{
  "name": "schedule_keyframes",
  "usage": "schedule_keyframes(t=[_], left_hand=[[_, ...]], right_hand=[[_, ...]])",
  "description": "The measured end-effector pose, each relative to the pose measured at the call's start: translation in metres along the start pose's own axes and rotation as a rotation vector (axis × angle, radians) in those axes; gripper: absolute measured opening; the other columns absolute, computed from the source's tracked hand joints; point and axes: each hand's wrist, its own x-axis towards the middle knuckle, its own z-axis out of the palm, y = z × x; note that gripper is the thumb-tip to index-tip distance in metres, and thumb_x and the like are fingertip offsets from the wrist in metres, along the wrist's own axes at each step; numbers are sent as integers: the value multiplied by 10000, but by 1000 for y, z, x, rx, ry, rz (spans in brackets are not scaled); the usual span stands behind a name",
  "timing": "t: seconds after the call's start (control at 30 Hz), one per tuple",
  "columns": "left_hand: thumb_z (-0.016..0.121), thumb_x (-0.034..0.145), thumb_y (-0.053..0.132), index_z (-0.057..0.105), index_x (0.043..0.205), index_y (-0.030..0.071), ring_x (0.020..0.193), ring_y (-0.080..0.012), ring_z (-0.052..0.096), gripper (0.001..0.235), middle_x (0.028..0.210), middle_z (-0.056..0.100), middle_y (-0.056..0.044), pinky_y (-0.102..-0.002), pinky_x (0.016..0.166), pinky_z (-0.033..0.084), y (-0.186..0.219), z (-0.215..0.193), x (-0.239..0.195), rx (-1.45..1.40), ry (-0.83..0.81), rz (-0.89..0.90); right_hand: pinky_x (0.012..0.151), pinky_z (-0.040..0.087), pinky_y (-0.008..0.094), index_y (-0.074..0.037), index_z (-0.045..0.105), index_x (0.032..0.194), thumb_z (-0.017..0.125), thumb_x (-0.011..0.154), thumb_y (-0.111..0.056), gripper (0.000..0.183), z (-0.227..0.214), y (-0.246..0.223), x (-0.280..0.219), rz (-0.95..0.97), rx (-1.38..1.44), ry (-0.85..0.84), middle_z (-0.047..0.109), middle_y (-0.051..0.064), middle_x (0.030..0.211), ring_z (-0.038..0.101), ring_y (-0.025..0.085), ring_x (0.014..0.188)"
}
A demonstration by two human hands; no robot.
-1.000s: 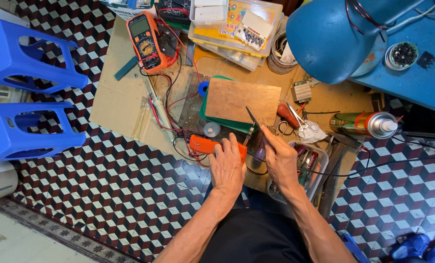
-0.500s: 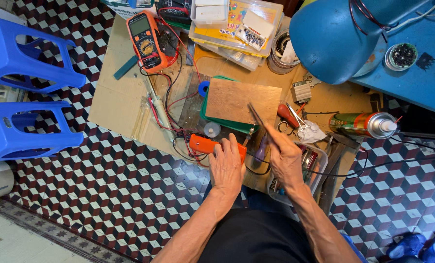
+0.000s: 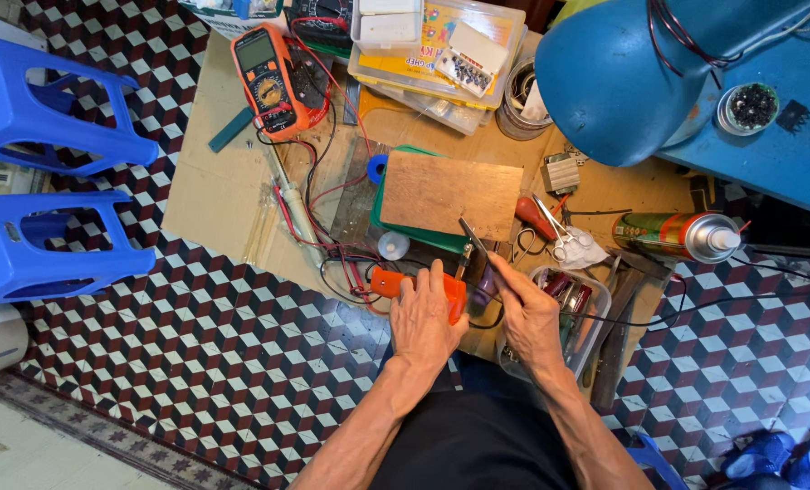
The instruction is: The person uses a heat gun to apply heat to a small electronic component held in a container. They then use a pair of pliers to manipulate the component and the heat gun nozzle. The person also handles a multimeter and other tools on the cluttered workbench.
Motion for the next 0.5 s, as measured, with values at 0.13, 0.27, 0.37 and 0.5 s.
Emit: schedule_keyframes(t=[0.13,0.27,0.37,0.5], left_hand=[[895,662,321,414,1454,42,1116,-332,530,968,1224,559,-96,-498,928,478,1,2,0,-43,-8,-23],[888,672,327,404,1464,54,1152,-344,521,967,1271,552,-95,-510,909,484,1,-3,3,-72,-50,-33],[877,681,324,402,1469,51,1152,-355,524,960,1294,551,-101,-501,914,493,-2,-1,1,-125,-52,-26],[875,686,331,400,1468,59,1167,-361,522,955,1308,552,-103,-509,906,491,0,-3,4,-138,-81,-33]], right_hand=[[731,538,273,-109,660,1378,586,1000,-24,395,3,2,-4,140,24,-3,742,79,934,659,131,814],[772,553,265,-105,664,1362,598,993,-26,382,1,-8,5,91,-38,-6,751,76,922,703,125,841],[724,552,270,-113,667,1361,601,998,-39,376,1,-9,4,91,-47,-16,734,88,897,696,130,797],[699,559,270,-114,656,1375,567,990,-21,406,-2,-9,6,53,-89,-16,735,85,922,690,127,773]])
